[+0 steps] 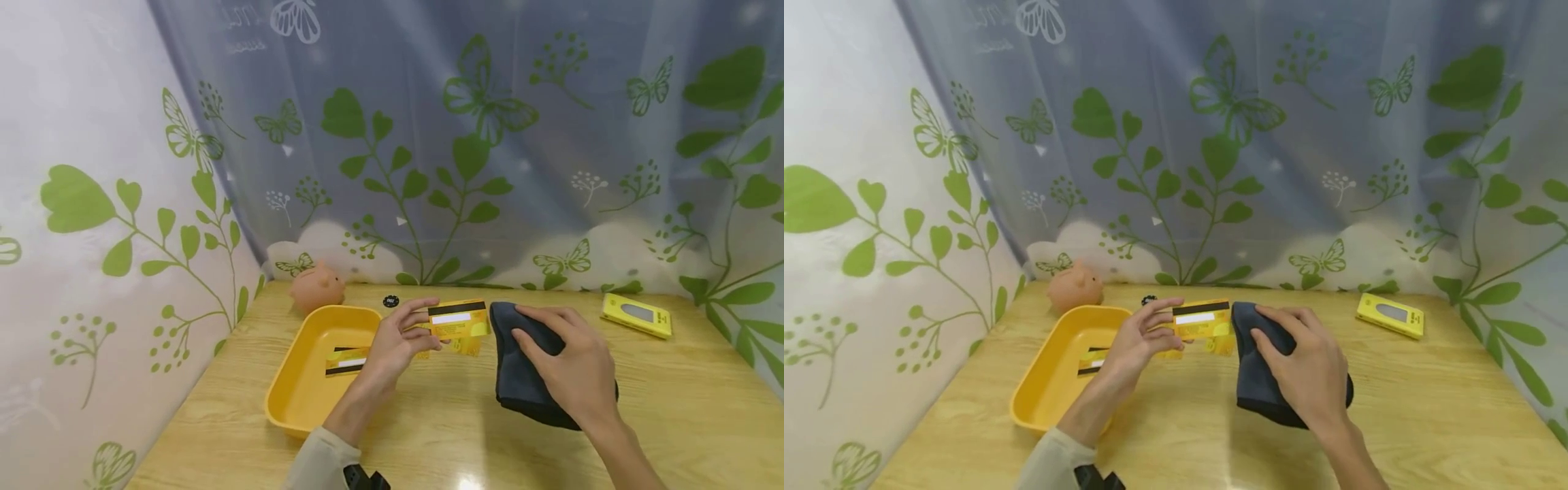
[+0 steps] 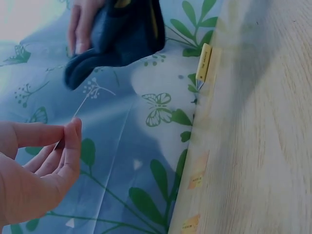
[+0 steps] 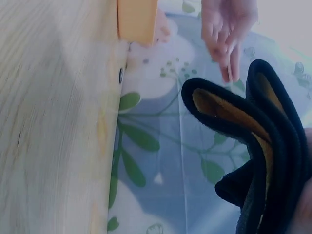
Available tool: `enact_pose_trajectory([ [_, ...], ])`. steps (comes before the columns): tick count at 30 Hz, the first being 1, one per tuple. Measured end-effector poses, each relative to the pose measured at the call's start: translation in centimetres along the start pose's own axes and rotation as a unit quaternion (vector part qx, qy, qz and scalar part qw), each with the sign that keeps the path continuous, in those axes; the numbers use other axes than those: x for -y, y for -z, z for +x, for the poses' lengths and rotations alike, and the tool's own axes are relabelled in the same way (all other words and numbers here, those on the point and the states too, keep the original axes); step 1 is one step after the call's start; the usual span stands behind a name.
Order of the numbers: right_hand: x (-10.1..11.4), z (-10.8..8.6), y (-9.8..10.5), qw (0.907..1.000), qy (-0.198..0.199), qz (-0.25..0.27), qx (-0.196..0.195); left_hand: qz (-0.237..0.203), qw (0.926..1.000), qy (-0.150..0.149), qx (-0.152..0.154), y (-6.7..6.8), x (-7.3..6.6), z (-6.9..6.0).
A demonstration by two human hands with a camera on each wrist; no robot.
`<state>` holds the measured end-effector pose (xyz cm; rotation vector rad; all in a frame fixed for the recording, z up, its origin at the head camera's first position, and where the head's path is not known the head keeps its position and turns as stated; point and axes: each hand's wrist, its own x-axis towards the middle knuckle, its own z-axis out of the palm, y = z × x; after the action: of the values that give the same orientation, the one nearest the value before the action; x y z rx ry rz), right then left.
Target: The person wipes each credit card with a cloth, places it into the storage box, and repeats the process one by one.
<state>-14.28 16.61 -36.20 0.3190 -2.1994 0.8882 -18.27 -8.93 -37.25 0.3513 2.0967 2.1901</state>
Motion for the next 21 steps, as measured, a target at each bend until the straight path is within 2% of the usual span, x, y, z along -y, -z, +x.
enact_pose_trajectory([
  [6, 2.1, -0.1, -1.4, 0.9986, 0.030, 0.037, 0.023, 0.019, 0.9997, -0.001, 0.016, -0.5, 0.2, -0.1],
  [10, 3.0, -0.5, -2.4, 0.9972, 0.037, 0.049, 0.041, 0.024, 0.9992, -0.003, 0.033, -1.2, 0.2, -0.1],
  [15, 3.6, -0.8, -3.5, 0.9973, 0.038, 0.042, 0.046, 0.025, 0.9985, -0.004, 0.048, -1.4, 0.0, -0.3],
  [21, 3.8, -0.8, -4.0, 0.9979, 0.041, 0.028, 0.041, 0.035, 0.9983, -0.005, 0.046, -1.4, -0.2, -0.4],
])
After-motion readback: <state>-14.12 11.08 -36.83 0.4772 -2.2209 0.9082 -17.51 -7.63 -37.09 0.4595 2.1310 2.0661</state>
